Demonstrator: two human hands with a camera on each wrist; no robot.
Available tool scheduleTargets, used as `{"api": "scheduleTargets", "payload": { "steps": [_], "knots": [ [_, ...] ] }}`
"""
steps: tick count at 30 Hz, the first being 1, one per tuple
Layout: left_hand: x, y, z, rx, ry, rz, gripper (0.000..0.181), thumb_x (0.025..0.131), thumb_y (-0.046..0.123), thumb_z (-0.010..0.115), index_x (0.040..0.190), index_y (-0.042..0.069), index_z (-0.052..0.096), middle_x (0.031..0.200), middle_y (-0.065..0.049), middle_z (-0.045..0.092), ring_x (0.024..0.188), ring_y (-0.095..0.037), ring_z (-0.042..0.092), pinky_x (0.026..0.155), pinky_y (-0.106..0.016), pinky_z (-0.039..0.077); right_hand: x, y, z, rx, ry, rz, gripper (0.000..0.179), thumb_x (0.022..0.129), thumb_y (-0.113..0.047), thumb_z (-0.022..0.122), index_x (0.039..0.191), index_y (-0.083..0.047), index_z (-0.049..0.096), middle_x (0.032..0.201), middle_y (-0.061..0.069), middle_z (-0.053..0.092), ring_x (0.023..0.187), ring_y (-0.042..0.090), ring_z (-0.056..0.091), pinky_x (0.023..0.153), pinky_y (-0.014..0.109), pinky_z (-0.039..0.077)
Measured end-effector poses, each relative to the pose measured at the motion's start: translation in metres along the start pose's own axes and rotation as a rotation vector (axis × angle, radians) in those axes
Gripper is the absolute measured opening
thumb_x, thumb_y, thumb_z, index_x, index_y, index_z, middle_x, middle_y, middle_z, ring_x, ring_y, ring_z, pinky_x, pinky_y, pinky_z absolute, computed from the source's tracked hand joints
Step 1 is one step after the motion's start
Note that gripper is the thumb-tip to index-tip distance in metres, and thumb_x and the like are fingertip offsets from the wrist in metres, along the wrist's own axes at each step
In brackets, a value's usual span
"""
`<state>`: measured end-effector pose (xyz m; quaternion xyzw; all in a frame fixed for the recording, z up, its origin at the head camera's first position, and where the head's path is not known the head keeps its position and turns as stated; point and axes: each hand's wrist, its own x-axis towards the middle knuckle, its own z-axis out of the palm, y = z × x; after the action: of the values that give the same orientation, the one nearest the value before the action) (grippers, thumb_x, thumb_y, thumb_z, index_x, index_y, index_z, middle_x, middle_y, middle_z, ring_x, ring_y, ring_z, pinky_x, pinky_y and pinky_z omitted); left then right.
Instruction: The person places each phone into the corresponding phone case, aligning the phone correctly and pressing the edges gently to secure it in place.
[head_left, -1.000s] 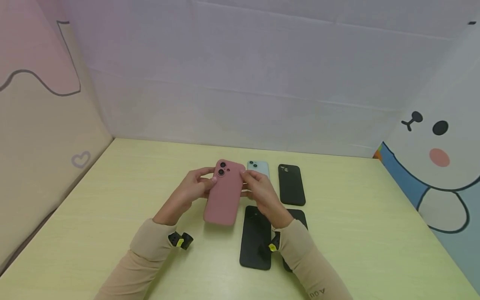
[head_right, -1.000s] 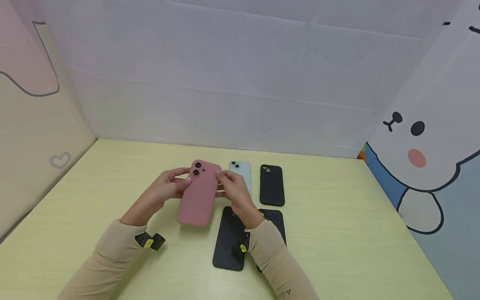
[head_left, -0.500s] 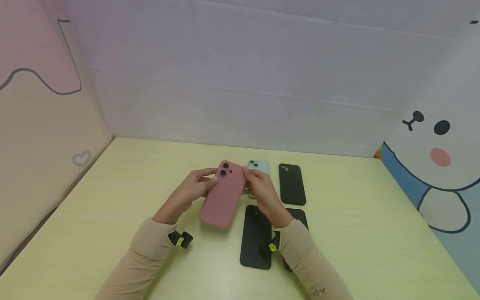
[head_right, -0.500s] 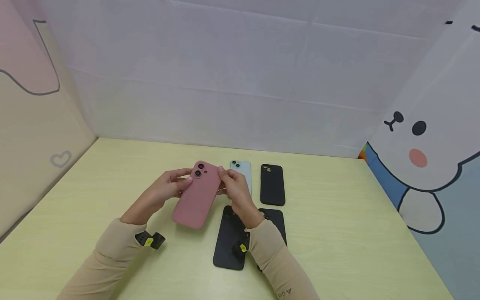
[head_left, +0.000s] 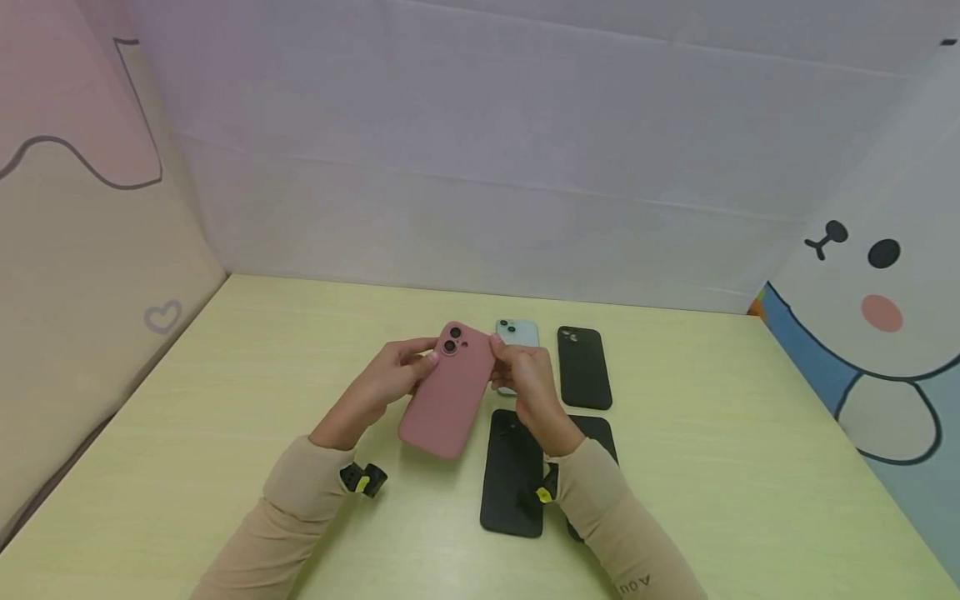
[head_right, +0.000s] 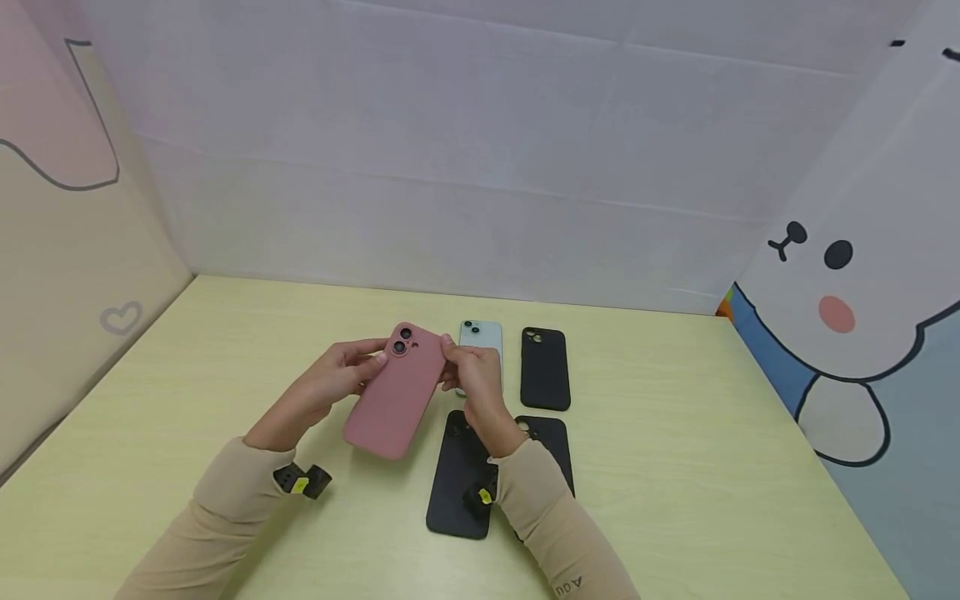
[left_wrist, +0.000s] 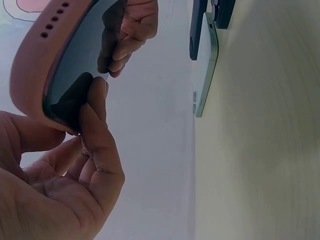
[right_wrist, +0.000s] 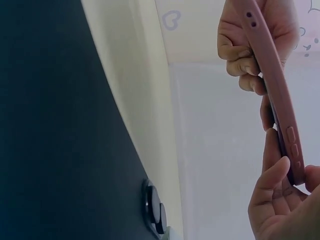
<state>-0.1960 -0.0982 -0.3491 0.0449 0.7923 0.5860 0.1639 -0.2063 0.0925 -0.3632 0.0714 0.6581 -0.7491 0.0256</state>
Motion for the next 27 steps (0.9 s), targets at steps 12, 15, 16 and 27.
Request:
{"api": "scheduleTargets", "payload": {
  "steps": [12, 15, 16, 27],
  "knots": [
    [0.0011, -0.0031, 0.0007, 0.036, 0.002, 0.034, 0.043, 0.098, 0.020, 0.041, 0.139, 0.008, 0.037, 0.124, -0.019, 0.054, 0.102, -0.022, 0.057, 0.083, -0.032, 0.049, 0.0011, 0.0011, 0.0009, 0.019, 0.036, 0.011, 0.026, 0.088, -0.019, 0.061, 0.067, -0.004, 0.064, 0.050, -0.002, 0.059, 0.044, 0.011, 0.054, 0.045, 0.024, 0.044],
    [0.0013, -0.0040, 0.0015, 0.037, -0.001, 0.033, 0.043, 0.099, 0.020, 0.041, 0.139, 0.008, 0.037, 0.128, -0.018, 0.052, 0.108, -0.024, 0.055, 0.087, -0.035, 0.048, 0.0010, 0.0010, 0.0011, 0.018, 0.044, 0.017, 0.025, 0.088, -0.018, 0.061, 0.067, -0.004, 0.064, 0.049, -0.002, 0.059, 0.044, 0.010, 0.055, 0.045, 0.024, 0.044],
    [0.0015, -0.0044, 0.0017, 0.035, -0.001, 0.032, 0.043, 0.099, 0.020, 0.040, 0.139, 0.008, 0.038, 0.128, -0.018, 0.052, 0.110, -0.025, 0.054, 0.087, -0.035, 0.048, 0.0009, 0.0008, 0.0010, 0.019, 0.044, 0.019, 0.025, 0.088, -0.018, 0.061, 0.067, -0.003, 0.064, 0.049, -0.002, 0.059, 0.044, 0.011, 0.055, 0.045, 0.024, 0.044],
    [0.0010, -0.0039, 0.0018, 0.023, -0.010, 0.044, 0.044, 0.099, 0.022, 0.041, 0.138, 0.005, 0.038, 0.123, -0.018, 0.055, 0.100, -0.021, 0.057, 0.081, -0.031, 0.050, -0.0012, -0.0059, -0.0015, 0.013, 0.000, 0.021, 0.023, 0.089, -0.016, 0.059, 0.071, -0.004, 0.065, 0.054, -0.001, 0.059, 0.049, 0.012, 0.054, 0.050, 0.025, 0.046]
  ]
}}
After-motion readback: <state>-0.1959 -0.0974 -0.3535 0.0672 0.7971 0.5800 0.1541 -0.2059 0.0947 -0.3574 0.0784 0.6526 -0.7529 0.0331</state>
